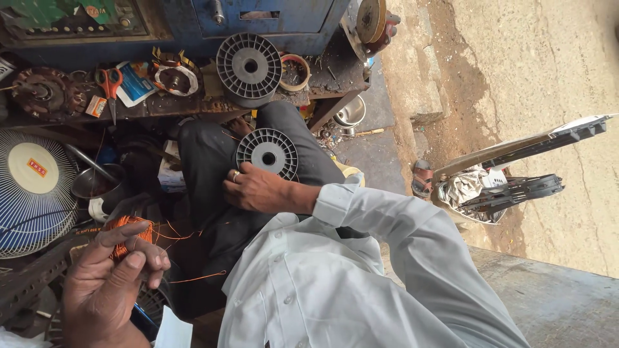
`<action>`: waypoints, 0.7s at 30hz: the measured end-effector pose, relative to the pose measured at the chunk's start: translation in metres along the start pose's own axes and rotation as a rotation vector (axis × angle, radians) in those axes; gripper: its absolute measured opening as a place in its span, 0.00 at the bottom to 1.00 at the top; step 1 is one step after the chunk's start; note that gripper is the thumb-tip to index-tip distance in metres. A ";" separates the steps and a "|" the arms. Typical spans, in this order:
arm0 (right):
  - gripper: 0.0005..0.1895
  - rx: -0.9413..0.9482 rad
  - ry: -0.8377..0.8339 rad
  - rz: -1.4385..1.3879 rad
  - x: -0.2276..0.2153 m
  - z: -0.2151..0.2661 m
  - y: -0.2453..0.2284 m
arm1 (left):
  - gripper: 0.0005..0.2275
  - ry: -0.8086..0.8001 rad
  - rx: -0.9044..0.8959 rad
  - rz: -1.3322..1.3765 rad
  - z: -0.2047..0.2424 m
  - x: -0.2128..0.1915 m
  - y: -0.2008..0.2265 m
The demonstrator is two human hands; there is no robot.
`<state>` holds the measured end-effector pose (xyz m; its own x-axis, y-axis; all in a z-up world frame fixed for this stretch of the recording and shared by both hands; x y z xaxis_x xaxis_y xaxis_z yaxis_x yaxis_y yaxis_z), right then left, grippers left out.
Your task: The person is manually rewinding a copper wire coil onto a spool.
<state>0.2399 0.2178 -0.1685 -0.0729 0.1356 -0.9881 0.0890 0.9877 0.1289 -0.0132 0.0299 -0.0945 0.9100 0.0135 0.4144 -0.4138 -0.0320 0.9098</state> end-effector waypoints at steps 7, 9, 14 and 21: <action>0.06 0.022 0.058 -0.351 0.008 0.087 -0.031 | 0.17 -0.023 -0.021 -0.023 -0.011 0.014 0.000; 0.07 0.245 0.119 -0.508 0.000 0.107 -0.013 | 0.17 -0.029 -0.070 -0.140 -0.013 0.027 -0.004; 0.06 0.986 0.409 -1.299 0.049 0.136 0.042 | 0.19 -0.093 -0.270 -0.667 -0.042 0.060 -0.019; 0.13 1.222 0.371 -1.331 0.089 0.113 0.082 | 0.16 0.349 0.271 -0.247 -0.061 0.049 -0.051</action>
<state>0.3534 0.3023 -0.2552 -0.8634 -0.4172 -0.2838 0.3676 -0.1346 -0.9202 0.0510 0.0931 -0.1192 0.8980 0.3849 0.2131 -0.1241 -0.2431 0.9620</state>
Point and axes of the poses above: each hand's wrist, its own z-axis away from the middle knuckle, its own x-axis out of the palm, y = z × x, the point moved 1 cm from there along -z, towards the middle knuckle, and after that the axes turned 1 degree about x, right-handed, at the moved point
